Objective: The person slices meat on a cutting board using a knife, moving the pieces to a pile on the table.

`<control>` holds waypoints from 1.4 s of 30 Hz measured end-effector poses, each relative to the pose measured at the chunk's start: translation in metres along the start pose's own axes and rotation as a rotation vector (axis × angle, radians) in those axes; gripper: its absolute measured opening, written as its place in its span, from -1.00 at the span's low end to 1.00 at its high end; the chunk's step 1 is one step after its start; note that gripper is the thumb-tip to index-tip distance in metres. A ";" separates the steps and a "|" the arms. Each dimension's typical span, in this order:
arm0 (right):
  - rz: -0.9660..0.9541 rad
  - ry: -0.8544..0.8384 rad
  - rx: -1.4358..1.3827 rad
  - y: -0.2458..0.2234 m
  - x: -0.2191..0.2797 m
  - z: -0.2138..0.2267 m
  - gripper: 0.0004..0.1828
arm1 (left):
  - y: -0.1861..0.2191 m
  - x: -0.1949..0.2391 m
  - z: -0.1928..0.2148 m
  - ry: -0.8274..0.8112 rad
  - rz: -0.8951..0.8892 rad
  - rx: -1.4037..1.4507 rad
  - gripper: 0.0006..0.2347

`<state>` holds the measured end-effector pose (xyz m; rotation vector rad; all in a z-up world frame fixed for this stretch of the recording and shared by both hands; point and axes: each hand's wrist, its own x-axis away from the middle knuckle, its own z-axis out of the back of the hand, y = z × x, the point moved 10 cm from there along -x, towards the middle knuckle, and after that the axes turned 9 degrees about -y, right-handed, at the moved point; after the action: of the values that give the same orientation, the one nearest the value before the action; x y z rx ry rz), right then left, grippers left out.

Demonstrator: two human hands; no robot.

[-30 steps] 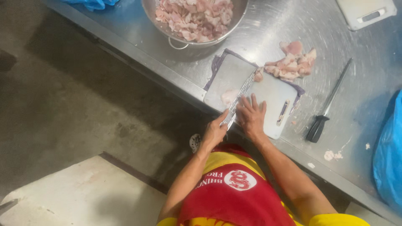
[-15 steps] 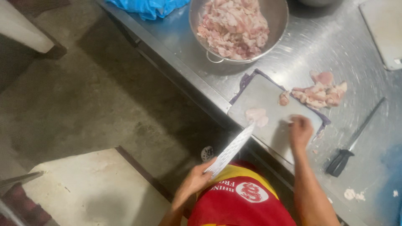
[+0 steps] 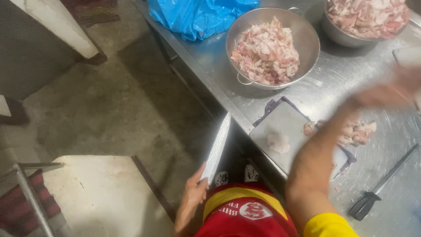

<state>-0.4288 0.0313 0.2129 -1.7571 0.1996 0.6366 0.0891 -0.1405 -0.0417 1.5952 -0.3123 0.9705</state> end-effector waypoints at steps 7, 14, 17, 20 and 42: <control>-0.105 -0.059 0.045 0.079 0.041 -0.050 -0.15 | -0.002 -0.003 0.006 -0.005 -0.078 0.040 -0.45; -0.397 -0.030 0.407 0.089 0.227 0.081 -0.46 | -0.023 -0.012 -0.022 -0.116 0.015 -0.071 -0.46; -0.536 -0.064 0.716 0.081 0.294 0.122 -0.45 | 0.001 -0.037 -0.051 -0.177 -0.102 -0.215 -0.50; -0.583 -0.202 0.828 0.080 0.323 0.118 -0.39 | 0.097 -0.001 -0.089 0.076 -1.168 -0.718 -0.48; -0.324 -0.908 1.183 0.093 0.343 0.005 -0.14 | 0.053 -0.049 -0.114 -0.318 0.065 -0.061 -0.50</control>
<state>-0.1857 0.0751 -0.0428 -0.2677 -0.2990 0.7758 -0.0235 -0.0666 -0.0446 1.6904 -0.6104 0.7465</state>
